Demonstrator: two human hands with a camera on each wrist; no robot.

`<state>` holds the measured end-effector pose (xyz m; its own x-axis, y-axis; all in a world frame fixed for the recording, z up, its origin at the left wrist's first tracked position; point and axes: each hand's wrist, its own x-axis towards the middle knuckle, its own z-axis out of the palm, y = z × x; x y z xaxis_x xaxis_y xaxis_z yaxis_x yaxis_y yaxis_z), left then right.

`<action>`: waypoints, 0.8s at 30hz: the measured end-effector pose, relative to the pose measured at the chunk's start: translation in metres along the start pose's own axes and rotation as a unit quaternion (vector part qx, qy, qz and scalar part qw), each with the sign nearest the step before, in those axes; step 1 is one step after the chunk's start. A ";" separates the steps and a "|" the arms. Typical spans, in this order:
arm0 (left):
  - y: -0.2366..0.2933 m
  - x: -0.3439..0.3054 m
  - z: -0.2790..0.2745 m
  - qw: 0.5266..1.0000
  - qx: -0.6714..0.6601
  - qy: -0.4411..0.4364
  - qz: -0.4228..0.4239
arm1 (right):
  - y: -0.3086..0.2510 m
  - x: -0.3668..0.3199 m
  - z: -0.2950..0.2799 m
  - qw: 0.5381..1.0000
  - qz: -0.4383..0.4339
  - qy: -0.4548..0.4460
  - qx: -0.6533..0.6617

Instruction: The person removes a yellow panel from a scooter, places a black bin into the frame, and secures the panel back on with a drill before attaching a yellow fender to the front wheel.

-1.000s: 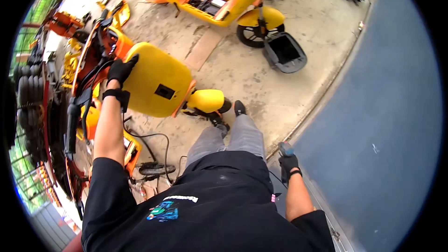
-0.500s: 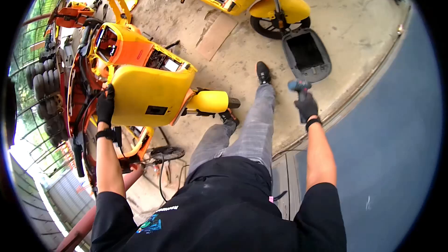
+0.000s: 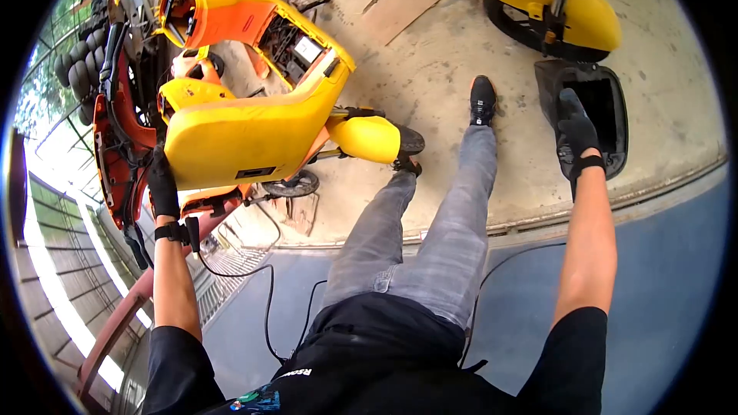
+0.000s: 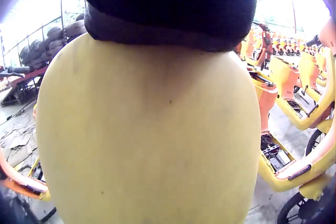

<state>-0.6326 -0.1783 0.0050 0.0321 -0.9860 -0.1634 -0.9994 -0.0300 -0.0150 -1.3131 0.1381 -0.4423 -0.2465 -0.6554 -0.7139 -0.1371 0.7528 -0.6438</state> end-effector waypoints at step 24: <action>-0.063 0.006 0.001 0.984 0.174 -0.014 0.041 | -0.068 -0.051 -0.029 0.988 0.134 -0.032 0.064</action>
<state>-0.5694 -0.1817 0.0038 -0.0436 -0.9777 -0.2052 -0.9347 0.1125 -0.3371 -1.3187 0.1224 -0.3545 -0.1960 -0.4385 -0.8771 0.0482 0.8890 -0.4553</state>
